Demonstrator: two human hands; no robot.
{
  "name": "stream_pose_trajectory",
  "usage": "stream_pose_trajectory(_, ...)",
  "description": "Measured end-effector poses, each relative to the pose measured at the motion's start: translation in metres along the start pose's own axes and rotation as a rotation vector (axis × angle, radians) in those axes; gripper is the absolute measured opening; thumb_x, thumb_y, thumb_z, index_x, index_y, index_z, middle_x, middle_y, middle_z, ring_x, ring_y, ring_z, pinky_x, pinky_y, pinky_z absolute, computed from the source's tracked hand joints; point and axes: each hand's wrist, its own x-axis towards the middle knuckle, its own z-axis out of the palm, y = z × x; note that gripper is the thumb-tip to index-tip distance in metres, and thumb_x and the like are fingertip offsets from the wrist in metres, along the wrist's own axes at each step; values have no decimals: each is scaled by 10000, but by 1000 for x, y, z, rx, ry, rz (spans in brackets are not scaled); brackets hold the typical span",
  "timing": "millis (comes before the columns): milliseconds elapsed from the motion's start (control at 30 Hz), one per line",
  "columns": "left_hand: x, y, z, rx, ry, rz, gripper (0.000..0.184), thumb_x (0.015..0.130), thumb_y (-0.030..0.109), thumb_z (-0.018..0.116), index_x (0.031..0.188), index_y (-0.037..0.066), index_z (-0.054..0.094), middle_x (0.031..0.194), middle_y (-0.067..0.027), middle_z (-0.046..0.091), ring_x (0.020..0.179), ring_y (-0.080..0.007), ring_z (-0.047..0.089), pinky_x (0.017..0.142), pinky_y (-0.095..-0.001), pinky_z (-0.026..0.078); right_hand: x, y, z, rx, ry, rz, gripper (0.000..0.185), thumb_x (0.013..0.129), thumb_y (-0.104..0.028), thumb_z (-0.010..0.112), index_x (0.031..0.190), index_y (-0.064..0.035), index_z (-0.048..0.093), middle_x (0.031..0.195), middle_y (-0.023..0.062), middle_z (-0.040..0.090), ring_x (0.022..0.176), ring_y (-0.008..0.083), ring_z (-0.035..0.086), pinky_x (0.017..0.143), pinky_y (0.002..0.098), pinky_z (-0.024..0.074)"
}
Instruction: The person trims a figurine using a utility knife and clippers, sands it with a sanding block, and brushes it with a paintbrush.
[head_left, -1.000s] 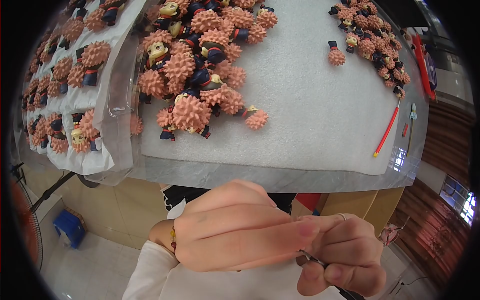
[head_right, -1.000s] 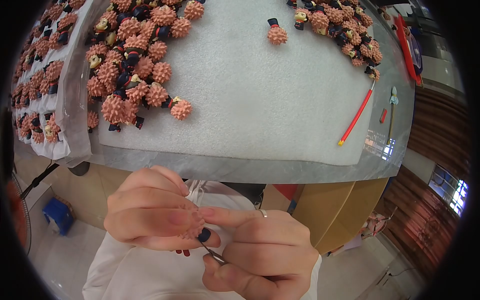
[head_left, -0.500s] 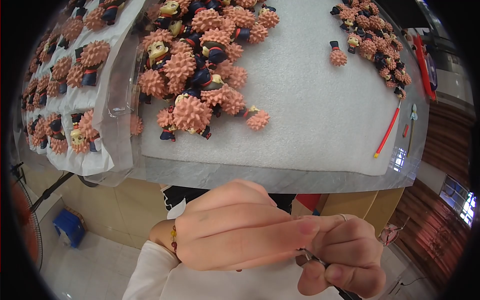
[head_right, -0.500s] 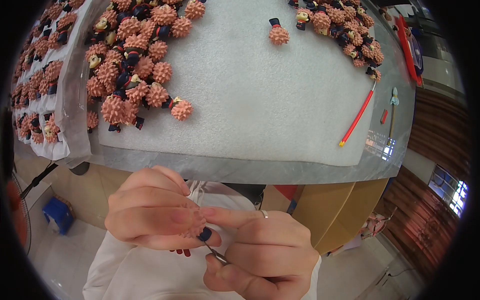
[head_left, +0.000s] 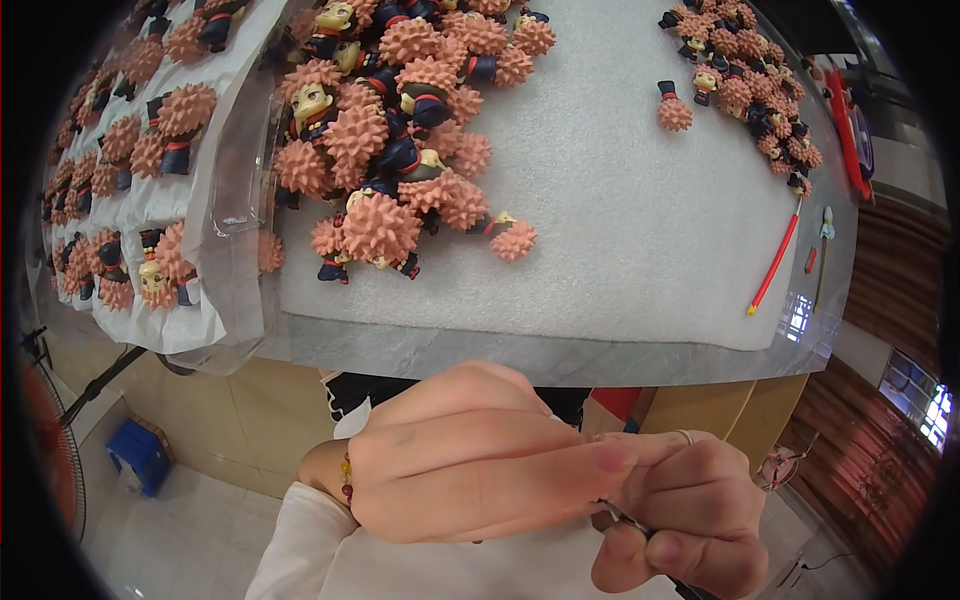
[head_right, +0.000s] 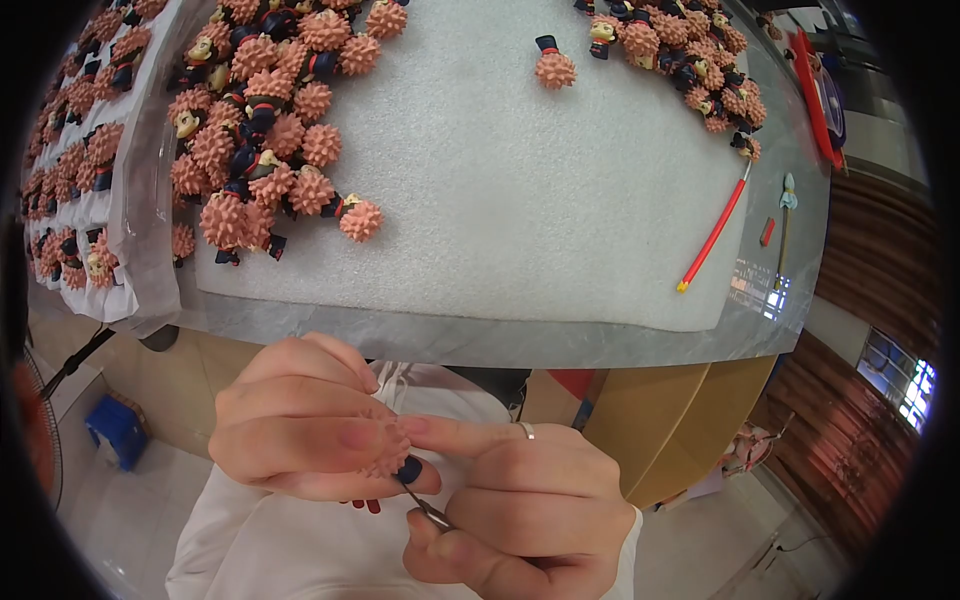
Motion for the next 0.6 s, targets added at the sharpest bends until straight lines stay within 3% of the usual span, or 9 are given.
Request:
stream_pose_trajectory(100,-2,-1,8,-3,81,7,411,587,160,836,909,47,606,724,-55,660,647,-142,561,573,-256,435,2,-1,-1,0,-25,14,290,683,120,631,816,8,399,609,100,485,437,136,394,397,309,500)
stream_pose_trajectory(467,-1,2,1,0,20,-10,412,572,156,844,895,54,611,734,-58,654,641,-146,559,564,-260,439,2,-3,-1,1,-22,10,292,678,133,618,828,7,402,617,97,484,444,135,397,401,307,501)
stream_pose_trajectory(533,-1,1,3,0,31,-7,413,567,156,846,892,56,611,734,-59,653,639,-146,558,562,-260,439,2,-8,-1,23,10,105,251,647,134,629,766,22,439,597,87,490,454,131,418,494,362,520)
stream_pose_trajectory(600,-1,0,3,-1,45,-2,416,562,156,848,890,59,610,729,-58,651,636,-146,557,561,-260,440,0,-21,0,50,62,305,167,589,135,649,644,51,515,558,68,503,477,123,462,691,479,569)
